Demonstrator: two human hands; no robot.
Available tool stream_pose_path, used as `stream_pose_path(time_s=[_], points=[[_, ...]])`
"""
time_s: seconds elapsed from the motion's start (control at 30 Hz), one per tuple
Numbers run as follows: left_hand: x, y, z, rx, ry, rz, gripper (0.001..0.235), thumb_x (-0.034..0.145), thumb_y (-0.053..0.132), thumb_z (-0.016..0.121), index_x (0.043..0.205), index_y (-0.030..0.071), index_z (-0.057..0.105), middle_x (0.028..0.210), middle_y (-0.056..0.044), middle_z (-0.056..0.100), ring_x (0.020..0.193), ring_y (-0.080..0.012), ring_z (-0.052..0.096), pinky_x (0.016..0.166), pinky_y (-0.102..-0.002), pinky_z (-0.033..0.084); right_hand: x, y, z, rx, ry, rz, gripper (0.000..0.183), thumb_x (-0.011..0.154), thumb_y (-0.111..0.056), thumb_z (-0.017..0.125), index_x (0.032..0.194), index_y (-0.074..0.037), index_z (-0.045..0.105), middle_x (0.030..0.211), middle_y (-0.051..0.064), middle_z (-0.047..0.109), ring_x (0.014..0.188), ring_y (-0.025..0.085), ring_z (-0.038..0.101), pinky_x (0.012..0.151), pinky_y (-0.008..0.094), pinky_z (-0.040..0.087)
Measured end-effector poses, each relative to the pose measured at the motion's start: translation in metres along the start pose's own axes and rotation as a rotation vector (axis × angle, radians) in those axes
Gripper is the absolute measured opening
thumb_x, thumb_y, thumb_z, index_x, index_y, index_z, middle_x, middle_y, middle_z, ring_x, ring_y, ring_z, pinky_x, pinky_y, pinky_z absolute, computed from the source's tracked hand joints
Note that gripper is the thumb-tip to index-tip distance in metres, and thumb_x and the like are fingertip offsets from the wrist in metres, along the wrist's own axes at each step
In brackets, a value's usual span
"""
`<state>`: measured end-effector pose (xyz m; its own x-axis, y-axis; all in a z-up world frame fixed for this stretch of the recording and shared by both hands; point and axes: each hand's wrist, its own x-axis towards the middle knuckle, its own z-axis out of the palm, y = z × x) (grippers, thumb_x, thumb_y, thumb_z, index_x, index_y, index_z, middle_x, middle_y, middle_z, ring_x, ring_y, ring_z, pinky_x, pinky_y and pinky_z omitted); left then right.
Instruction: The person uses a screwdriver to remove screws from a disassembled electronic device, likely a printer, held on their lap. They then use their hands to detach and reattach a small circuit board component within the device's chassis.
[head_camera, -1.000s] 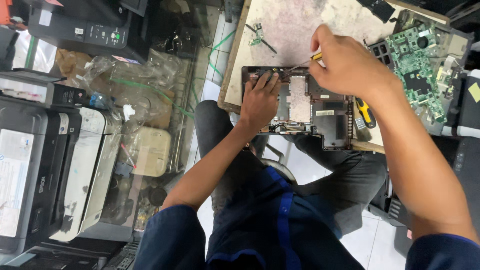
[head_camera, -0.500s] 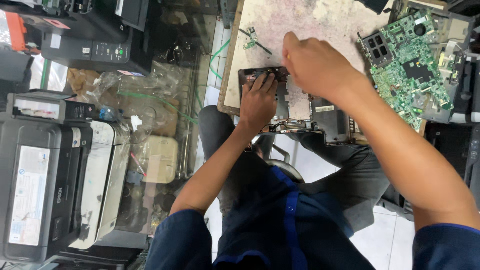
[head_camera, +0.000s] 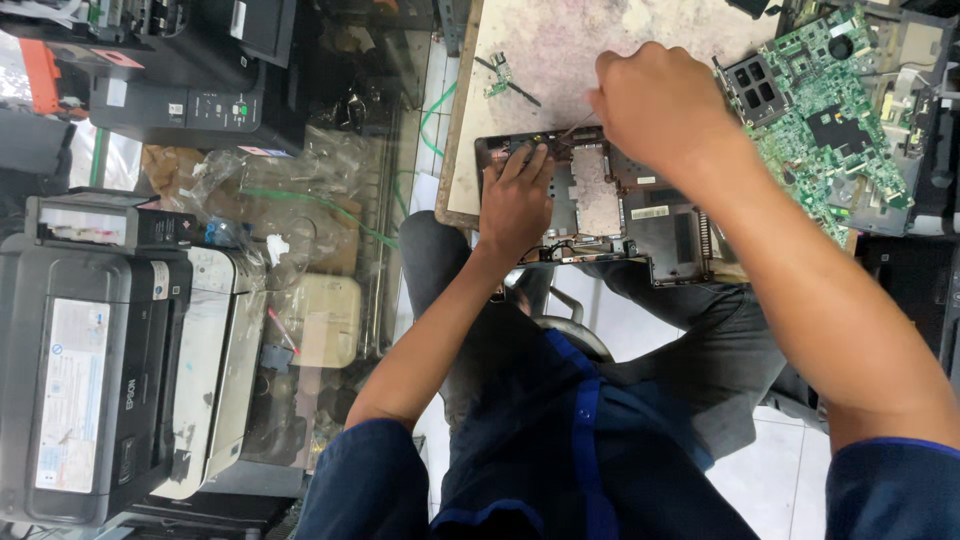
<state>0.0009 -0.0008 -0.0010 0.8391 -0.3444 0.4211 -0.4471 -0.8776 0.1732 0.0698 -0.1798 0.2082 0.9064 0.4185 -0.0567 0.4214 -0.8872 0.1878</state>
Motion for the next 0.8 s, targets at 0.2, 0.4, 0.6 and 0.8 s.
stream_pose_path(time_s=[0.2, 0.4, 0.6, 0.8], points=[[0.002, 0.001, -0.001, -0.001, 0.042, 0.001, 0.052, 0.075, 0.019, 0.077, 0.127, 0.013, 0.078, 0.143, -0.004, 0.072, 0.138, -0.0237, 0.060, 0.095, -0.055, 0.051, -0.015, -0.026, -0.096, 0.428, -0.580, 0.144, 0.031, 0.111, -0.029, 0.046, 0.138, -0.014, 0.050, 0.125, 0.022, 0.067, 0.111, 0.043, 0.065, 0.085, 0.059, 0.050], [0.000, -0.001, 0.006, -0.003, 0.017, 0.005, 0.051, 0.077, 0.016, 0.074, 0.128, 0.012, 0.077, 0.144, -0.005, 0.072, 0.140, -0.0249, 0.058, 0.097, -0.058, 0.050, -0.007, -0.016, -0.030, 0.140, -0.166, 0.079, 0.040, 0.117, -0.038, 0.054, 0.128, 0.000, 0.059, 0.103, 0.028, 0.076, 0.091, 0.053, 0.075, 0.069, 0.062, 0.061], [0.000, -0.001, 0.003, -0.005, 0.000, 0.009, 0.054, 0.079, 0.019, 0.079, 0.133, 0.011, 0.076, 0.146, -0.006, 0.070, 0.142, -0.0248, 0.057, 0.098, -0.058, 0.051, -0.005, -0.020, -0.016, 0.086, -0.029, -0.003, 0.040, 0.114, -0.045, 0.059, 0.122, -0.006, 0.063, 0.099, 0.019, 0.077, 0.089, 0.048, 0.077, 0.065, 0.059, 0.060], [0.000, -0.001, 0.004, -0.030, 0.028, 0.009, 0.053, 0.074, 0.017, 0.076, 0.127, 0.010, 0.078, 0.143, -0.007, 0.072, 0.140, -0.0256, 0.059, 0.100, -0.053, 0.050, -0.001, -0.024, 0.005, -0.078, 0.194, 0.027, 0.030, 0.114, -0.044, 0.064, 0.112, -0.015, 0.068, 0.082, 0.011, 0.077, 0.072, 0.037, 0.077, 0.053, 0.045, 0.059]])
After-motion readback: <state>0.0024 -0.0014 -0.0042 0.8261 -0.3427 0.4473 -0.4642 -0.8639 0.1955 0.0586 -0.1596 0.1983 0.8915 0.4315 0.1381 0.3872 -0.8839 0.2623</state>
